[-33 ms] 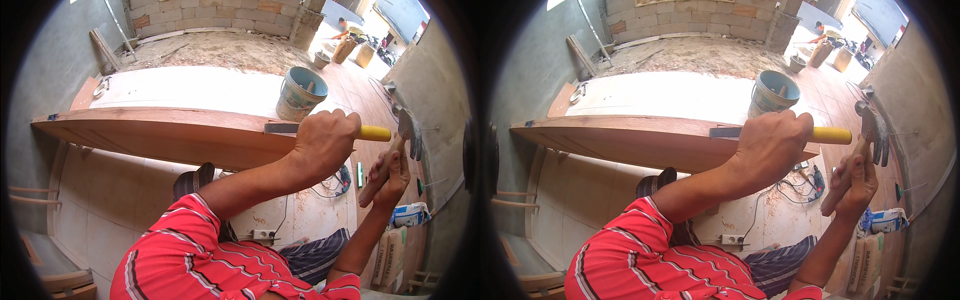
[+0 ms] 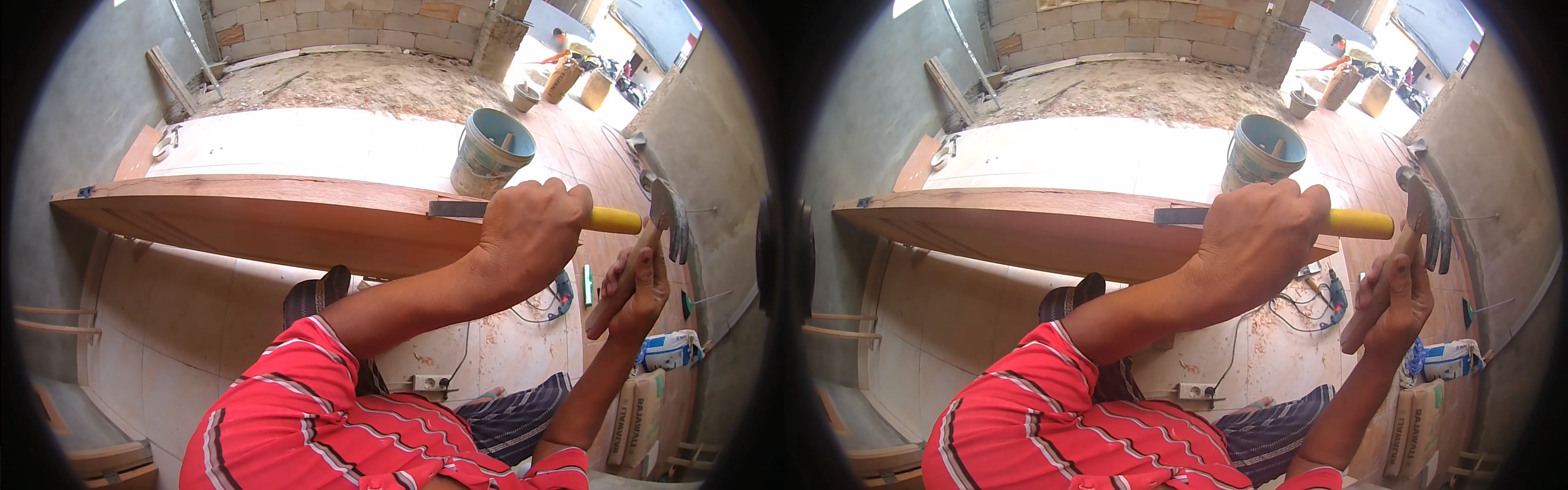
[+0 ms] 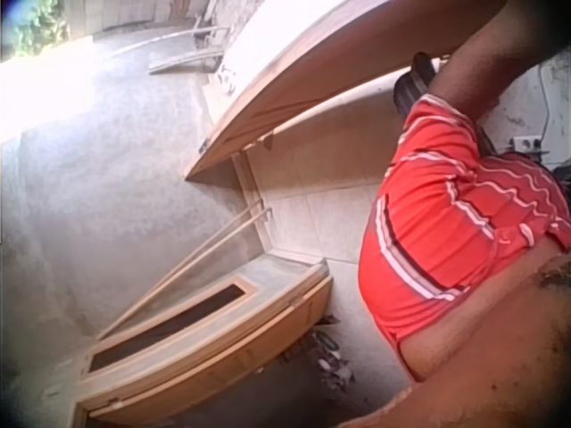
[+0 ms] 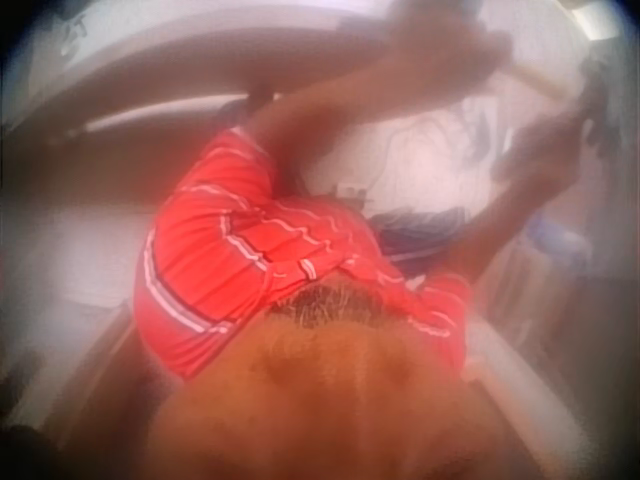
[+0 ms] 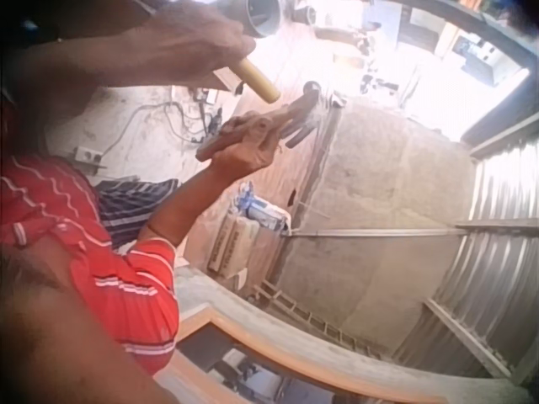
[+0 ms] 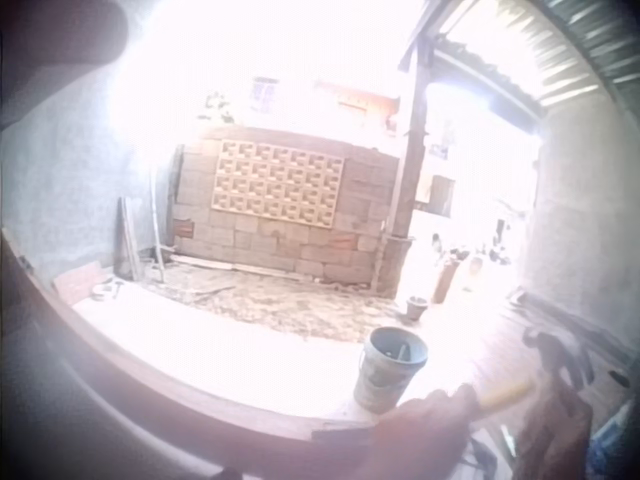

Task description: The person unpacks a metal door hinge and uses a pencil to mark its position on a wooden door. They then use a chisel and hammer to carve out a recess in the wood to fit the hinge, repeatedly striking the chisel to remove wood shavings.

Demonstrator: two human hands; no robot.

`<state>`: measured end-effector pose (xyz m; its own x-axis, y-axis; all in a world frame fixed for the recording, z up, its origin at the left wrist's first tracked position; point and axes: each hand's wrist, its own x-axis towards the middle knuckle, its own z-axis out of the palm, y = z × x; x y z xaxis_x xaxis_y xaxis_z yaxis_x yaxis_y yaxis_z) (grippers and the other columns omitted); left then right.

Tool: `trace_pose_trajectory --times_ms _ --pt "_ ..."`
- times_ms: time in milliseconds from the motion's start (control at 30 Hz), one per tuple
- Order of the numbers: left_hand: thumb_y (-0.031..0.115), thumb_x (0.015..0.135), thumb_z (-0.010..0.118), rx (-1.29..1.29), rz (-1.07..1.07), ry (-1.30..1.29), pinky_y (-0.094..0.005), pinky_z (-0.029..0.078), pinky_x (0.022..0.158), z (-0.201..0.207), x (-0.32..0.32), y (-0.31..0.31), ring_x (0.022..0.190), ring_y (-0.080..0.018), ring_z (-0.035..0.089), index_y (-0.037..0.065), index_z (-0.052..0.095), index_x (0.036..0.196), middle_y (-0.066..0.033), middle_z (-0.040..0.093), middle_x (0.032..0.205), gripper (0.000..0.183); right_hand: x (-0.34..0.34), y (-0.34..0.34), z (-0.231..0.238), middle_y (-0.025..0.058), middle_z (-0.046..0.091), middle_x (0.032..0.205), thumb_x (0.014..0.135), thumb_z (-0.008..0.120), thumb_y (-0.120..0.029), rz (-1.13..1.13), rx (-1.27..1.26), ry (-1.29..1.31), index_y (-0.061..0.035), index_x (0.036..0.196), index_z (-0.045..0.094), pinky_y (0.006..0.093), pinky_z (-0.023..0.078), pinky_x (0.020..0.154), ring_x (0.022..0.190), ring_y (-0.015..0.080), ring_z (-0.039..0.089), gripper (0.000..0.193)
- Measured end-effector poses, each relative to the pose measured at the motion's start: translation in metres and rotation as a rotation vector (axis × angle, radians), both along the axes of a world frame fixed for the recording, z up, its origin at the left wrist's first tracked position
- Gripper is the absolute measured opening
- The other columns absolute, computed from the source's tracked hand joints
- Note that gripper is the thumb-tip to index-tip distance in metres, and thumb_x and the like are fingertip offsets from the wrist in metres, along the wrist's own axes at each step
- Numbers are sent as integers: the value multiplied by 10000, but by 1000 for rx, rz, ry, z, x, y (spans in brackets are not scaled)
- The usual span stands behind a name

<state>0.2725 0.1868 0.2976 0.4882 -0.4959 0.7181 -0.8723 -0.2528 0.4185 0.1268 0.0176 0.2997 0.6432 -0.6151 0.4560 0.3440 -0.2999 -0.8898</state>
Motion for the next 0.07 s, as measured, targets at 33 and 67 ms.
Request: trace_pose_trajectory --times_ms 33,67 --pt "173 878 762 35 -17 -10 -433 553 628 4 -2 6 748 -311 725 55 651 938 -121 697 812 173 -2 -1 -2 77 578 806 1061 642 -332 4 9 -7 -51 1519 522 244 430 495 548 112 515 550" --pt "173 875 766 70 -33 -21 -426 558 629 9 -5 12 751 -305 728 55 654 944 -116 703 824 177 -5 -3 -5 79 587 802 1046 667 -345 8 18 -14 -58 1512 539 238 427 491 552 109 520 562"
